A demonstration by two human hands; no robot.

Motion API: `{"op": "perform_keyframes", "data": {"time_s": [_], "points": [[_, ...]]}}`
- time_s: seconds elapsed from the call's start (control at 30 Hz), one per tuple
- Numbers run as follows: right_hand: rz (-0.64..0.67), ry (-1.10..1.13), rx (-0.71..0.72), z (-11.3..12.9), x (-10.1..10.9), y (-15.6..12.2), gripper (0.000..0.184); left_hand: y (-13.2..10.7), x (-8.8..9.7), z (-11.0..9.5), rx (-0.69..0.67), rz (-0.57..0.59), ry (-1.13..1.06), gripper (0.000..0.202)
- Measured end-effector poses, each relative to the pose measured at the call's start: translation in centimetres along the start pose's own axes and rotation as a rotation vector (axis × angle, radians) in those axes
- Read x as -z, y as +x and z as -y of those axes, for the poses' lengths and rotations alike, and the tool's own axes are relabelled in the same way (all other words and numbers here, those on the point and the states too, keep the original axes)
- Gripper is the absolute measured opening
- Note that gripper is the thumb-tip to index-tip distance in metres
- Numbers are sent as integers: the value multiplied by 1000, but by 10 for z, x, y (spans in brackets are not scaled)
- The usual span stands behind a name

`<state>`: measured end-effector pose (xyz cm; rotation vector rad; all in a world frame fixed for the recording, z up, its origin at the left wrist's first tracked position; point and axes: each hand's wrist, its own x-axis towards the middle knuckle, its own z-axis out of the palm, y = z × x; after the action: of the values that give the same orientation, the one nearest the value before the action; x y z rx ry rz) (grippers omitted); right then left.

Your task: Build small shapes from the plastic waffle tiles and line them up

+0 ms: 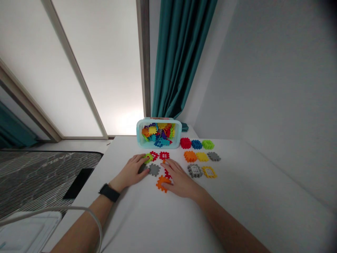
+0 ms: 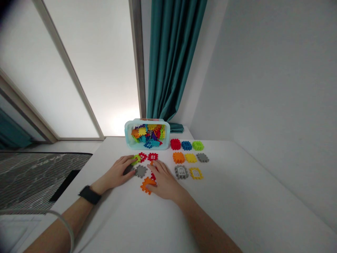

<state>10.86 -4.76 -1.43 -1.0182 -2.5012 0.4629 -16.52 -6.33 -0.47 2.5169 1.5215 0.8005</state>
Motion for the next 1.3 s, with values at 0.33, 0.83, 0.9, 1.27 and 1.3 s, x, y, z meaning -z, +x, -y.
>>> {"op": "perform_keyframes", "data": {"time_s": [0.33, 0.83, 0.9, 1.27, 1.3], "points": [[-73, -131, -25, 3, -7, 19, 40, 5, -9, -3, 61, -24, -37, 30], [-141, -21, 32, -2, -10, 15, 44, 9, -9, -3, 2, -148, -104, 32], [-181, 35, 56, -3, -8, 16, 44, 9, -4, -8, -56, -167, -106, 33], [-416, 220, 117, 15, -2, 12, 32, 8, 6, -37, -277, -269, -47, 41], [-423, 208, 142, 15, -2, 12, 33, 8, 5, -38, -275, -270, -51, 40]]}}
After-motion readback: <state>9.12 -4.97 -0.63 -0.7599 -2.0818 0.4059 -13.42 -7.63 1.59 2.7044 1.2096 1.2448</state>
